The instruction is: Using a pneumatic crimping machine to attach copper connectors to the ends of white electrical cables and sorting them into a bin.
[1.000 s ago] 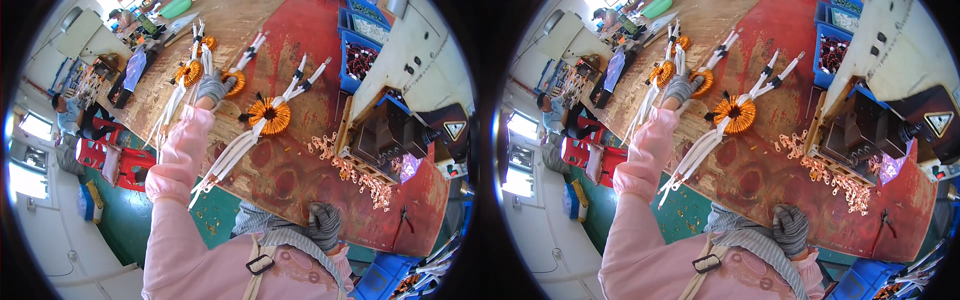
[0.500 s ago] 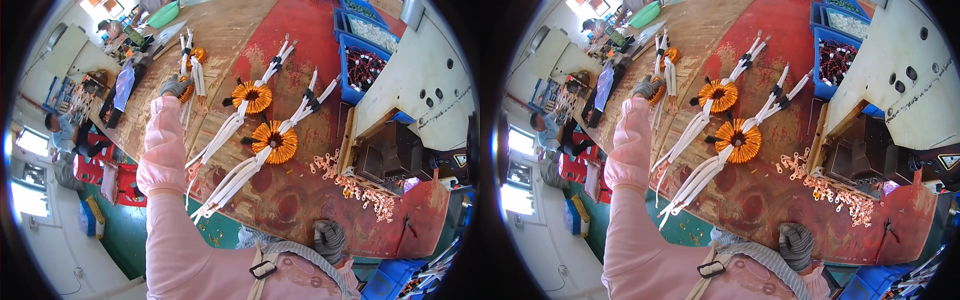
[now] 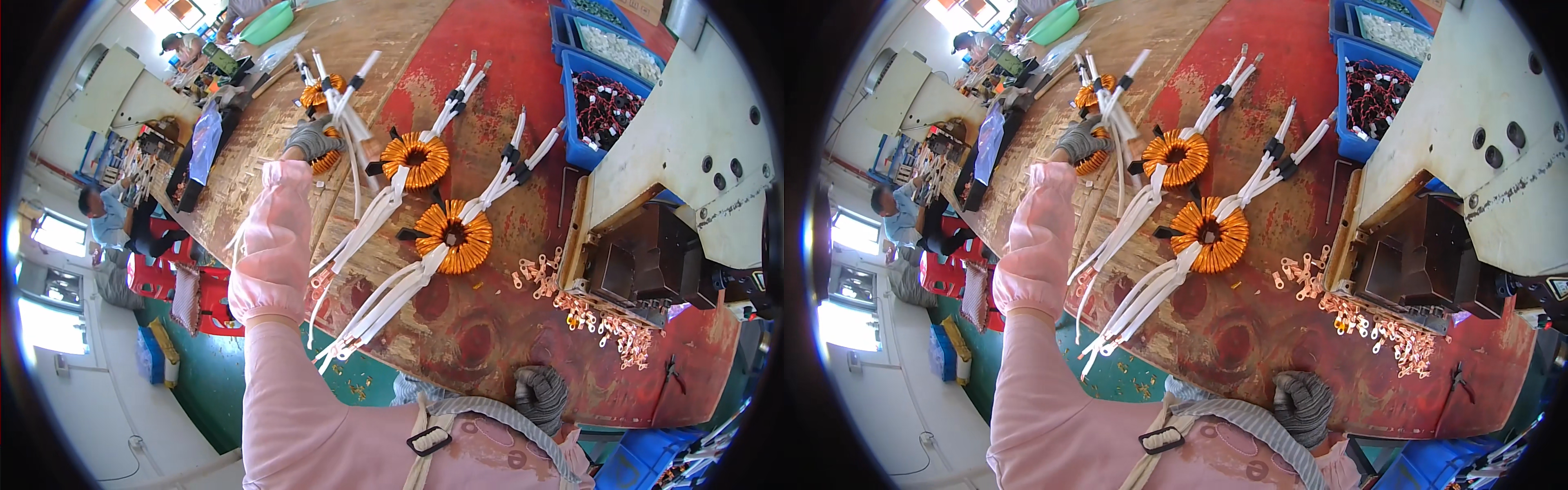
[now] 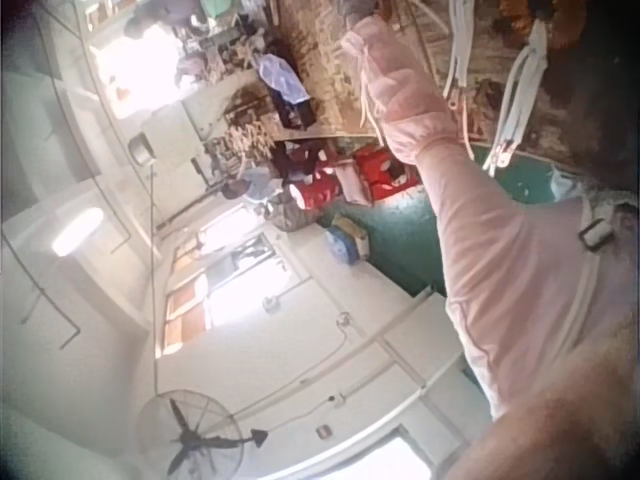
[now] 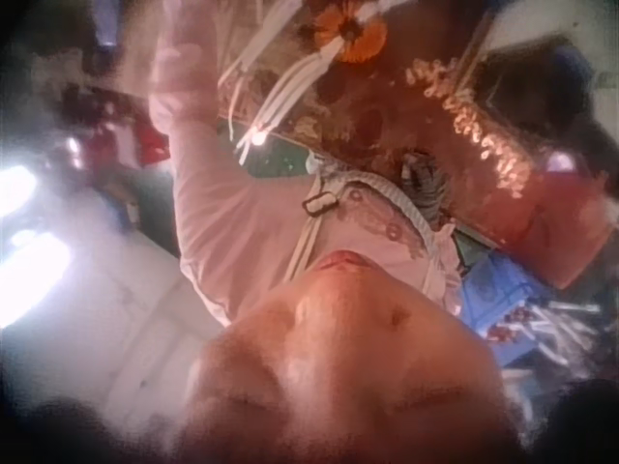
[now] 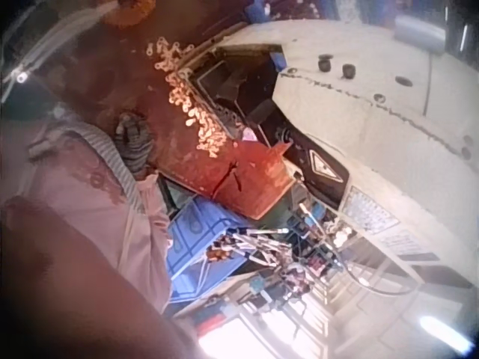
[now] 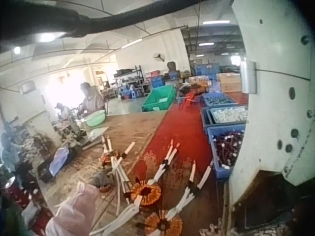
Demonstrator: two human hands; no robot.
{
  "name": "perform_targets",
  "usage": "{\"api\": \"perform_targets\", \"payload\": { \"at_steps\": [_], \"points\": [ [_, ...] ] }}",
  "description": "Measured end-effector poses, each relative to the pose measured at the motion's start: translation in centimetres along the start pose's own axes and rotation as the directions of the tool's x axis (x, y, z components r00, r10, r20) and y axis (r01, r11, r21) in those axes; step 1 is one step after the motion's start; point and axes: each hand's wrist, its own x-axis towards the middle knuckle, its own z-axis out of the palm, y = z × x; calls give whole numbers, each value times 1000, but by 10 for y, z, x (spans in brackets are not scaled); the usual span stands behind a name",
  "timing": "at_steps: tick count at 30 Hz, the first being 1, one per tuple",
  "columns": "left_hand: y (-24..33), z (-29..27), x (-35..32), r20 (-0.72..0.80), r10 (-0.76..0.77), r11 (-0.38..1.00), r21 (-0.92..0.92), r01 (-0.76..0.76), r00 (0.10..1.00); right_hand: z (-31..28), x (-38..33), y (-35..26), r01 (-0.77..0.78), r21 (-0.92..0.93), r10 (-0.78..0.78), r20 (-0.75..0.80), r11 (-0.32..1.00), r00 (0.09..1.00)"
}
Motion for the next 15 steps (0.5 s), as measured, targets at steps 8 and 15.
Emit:
{"api": "perform_targets", "payload": {
  "at_steps": [8, 15],
  "points": [
    [-3, -13, 4, 163, -324, 912, -209, 353, 932, -1, -2, 2, -16, 36, 16, 2, 999, 1000],
    [13, 11, 33, -64, -290, 950, 106, 295, 955, -4, 3, -2, -34, 54, 34, 11, 998, 999]
  ]
}}
